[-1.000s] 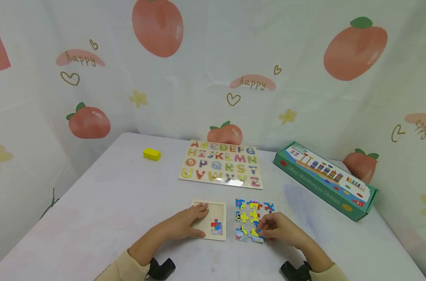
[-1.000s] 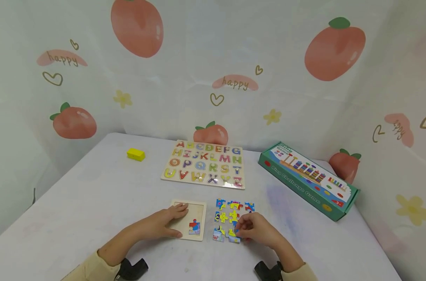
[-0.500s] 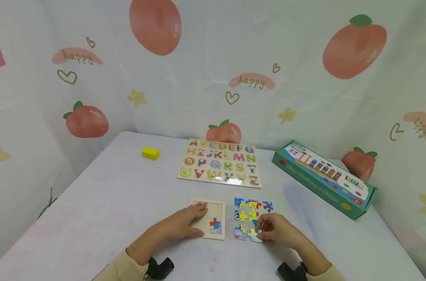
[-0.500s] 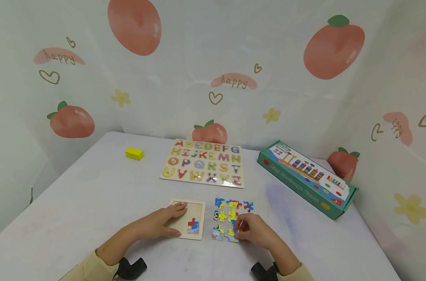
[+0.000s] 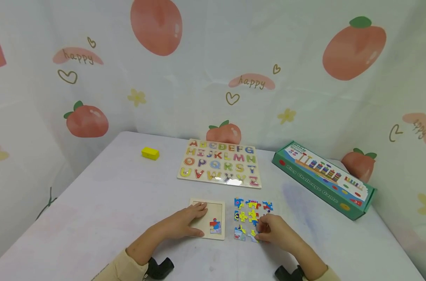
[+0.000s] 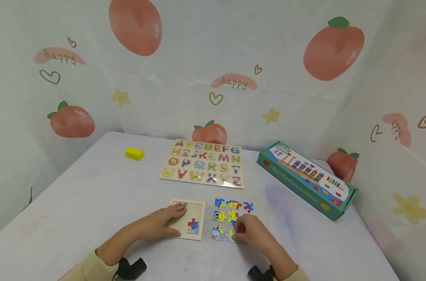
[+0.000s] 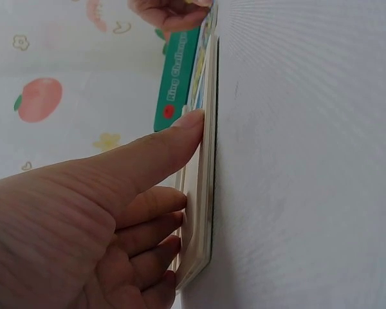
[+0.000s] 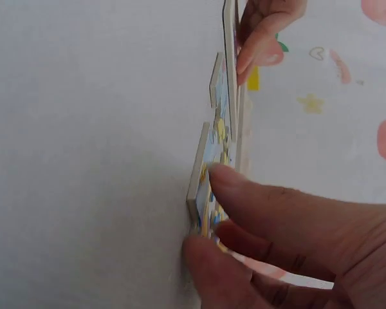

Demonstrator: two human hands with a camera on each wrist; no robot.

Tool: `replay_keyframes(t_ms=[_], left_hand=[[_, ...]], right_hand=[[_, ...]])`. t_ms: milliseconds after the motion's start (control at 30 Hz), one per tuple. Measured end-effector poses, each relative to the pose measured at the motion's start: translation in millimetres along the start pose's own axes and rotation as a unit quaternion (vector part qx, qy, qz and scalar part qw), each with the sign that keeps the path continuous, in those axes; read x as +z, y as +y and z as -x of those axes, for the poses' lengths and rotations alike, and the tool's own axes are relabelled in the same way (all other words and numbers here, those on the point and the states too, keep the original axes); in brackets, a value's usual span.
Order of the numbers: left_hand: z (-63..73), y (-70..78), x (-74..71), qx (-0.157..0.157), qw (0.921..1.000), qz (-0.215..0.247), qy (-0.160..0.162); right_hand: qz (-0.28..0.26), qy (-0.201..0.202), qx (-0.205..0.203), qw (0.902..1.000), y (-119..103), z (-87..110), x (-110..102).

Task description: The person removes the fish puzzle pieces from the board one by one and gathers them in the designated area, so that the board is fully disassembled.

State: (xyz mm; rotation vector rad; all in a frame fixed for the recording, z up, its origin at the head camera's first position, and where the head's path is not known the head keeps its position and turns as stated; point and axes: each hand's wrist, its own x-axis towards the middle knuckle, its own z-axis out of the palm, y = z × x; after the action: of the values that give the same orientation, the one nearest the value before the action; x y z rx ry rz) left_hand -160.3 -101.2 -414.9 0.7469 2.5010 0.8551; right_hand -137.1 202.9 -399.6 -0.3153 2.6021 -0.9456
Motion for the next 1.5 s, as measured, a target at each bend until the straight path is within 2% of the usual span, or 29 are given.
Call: replay_keyframes(t_ms=[100,300,467,600,967,1267,1500], left_hand=[[0.5,0.7,0.0,0.001,1.0,-0.002,-0.001],[1.0,2.1,-0.6,0.005,1.0,-0.004,-0.001],[0.7,3.1,-0.9,0.007,1.0,-0.005,-0.002],[1.1,4.0,-1.1,0.007,1.0,-0.005,-0.001],[-0.6,3.0,1.7,0.008,1.0,0.0,-0.005],[-0.8,2.1,0.7,0.003,1.0,0.004,-0.007],[0.4,1.4,-0.8,0.007,1.0,0.003,-0.005]], right_hand=[[0.011,0.005,0.0,0.9999,0.2,0.1,1.0],[0.011,-0.003,-0.036,0.9993,2.0,0.1,-3.2],[0.003,-0.003,-0.045,0.999,0.3,-0.3,-11.9],[0.019,0.003,-0.073,0.9971,-5.5,-6.8,-14.4],[0.047,-0.038,-0.123,0.9905,-40.5,-36.1,4.0],[0.017,-0.054,-0.132,0.9896,-59.7,-53.3,16.9],[0.035,-0.058,-0.116,0.9909,-68.9,-59.9,31.1]])
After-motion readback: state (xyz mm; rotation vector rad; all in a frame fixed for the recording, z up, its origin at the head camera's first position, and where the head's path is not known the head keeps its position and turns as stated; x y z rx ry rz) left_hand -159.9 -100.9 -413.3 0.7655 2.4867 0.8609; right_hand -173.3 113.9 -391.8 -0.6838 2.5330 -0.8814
